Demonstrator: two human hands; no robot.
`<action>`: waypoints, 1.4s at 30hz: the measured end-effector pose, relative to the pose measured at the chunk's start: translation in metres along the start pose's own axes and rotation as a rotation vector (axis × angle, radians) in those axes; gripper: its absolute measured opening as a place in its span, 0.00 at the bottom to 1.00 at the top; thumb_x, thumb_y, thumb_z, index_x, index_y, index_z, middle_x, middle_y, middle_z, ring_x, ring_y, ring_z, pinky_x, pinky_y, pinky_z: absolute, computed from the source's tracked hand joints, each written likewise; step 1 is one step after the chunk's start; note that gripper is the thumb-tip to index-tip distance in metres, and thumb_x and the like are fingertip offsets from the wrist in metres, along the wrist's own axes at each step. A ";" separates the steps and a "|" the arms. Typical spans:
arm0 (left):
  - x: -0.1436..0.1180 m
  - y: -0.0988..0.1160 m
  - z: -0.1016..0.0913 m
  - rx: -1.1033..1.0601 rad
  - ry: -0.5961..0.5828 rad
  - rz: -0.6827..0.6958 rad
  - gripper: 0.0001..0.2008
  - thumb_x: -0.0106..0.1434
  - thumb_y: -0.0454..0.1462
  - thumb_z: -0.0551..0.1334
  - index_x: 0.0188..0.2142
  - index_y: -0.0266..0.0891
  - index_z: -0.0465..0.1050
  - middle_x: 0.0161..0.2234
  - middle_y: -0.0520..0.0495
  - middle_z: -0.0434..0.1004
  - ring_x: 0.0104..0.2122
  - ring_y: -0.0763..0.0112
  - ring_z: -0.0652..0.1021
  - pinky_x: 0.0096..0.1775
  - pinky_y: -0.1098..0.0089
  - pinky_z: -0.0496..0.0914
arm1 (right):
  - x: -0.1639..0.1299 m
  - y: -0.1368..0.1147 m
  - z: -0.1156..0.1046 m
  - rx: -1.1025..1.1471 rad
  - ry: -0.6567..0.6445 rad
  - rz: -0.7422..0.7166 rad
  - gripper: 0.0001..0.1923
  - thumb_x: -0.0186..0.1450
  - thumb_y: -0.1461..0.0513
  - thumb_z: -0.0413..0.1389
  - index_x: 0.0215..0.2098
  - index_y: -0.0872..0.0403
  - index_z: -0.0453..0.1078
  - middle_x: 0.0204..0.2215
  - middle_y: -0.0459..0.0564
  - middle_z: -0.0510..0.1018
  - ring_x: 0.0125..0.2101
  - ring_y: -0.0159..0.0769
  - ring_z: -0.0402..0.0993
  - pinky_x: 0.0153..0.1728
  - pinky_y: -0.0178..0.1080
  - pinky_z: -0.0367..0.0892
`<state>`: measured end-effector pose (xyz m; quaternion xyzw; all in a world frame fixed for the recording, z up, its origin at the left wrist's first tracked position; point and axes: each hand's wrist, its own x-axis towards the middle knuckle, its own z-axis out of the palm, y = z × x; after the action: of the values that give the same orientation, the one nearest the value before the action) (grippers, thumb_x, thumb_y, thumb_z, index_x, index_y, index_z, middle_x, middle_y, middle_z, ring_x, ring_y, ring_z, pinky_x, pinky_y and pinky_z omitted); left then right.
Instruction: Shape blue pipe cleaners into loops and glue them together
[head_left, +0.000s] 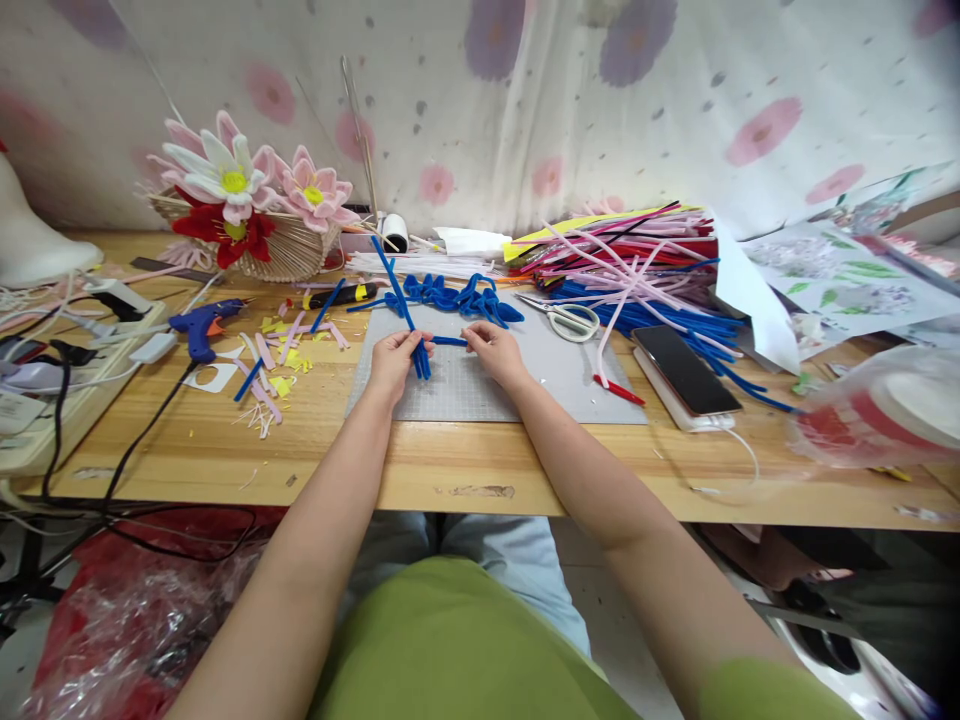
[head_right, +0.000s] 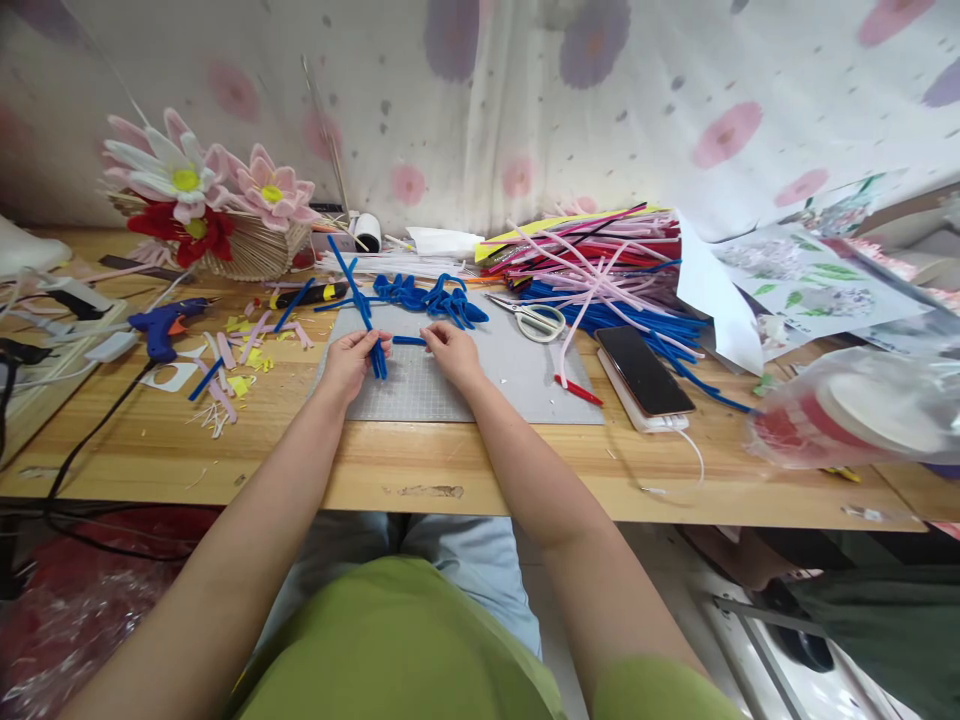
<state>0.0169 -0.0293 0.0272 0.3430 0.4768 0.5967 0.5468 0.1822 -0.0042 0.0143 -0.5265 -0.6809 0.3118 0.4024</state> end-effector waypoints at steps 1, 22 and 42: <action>0.001 0.000 -0.001 0.023 0.008 -0.001 0.07 0.54 0.36 0.63 0.27 0.30 0.73 0.20 0.49 0.74 0.19 0.80 0.72 0.25 0.77 0.68 | 0.002 0.004 0.000 -0.102 0.034 -0.048 0.12 0.62 0.56 0.50 0.34 0.54 0.72 0.27 0.47 0.74 0.30 0.33 0.67 0.36 0.37 0.62; -0.005 -0.010 0.005 0.356 -0.104 0.096 0.12 0.50 0.43 0.64 0.28 0.36 0.66 0.15 0.59 0.57 0.15 0.83 0.57 0.19 0.76 0.51 | 0.001 0.000 0.005 0.347 -0.067 -0.052 0.10 0.54 0.55 0.55 0.26 0.54 0.65 0.20 0.42 0.67 0.20 0.27 0.59 0.25 0.34 0.57; -0.006 -0.013 0.002 0.591 -0.142 0.158 0.09 0.46 0.40 0.64 0.24 0.36 0.70 0.16 0.56 0.64 0.19 0.78 0.63 0.24 0.75 0.56 | -0.008 -0.012 0.019 0.586 -0.042 0.132 0.15 0.49 0.53 0.59 0.29 0.54 0.67 0.23 0.42 0.69 0.24 0.27 0.65 0.24 0.31 0.62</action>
<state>0.0241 -0.0353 0.0158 0.5640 0.5621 0.4474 0.4072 0.1611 -0.0146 0.0134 -0.4246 -0.5344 0.5314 0.5018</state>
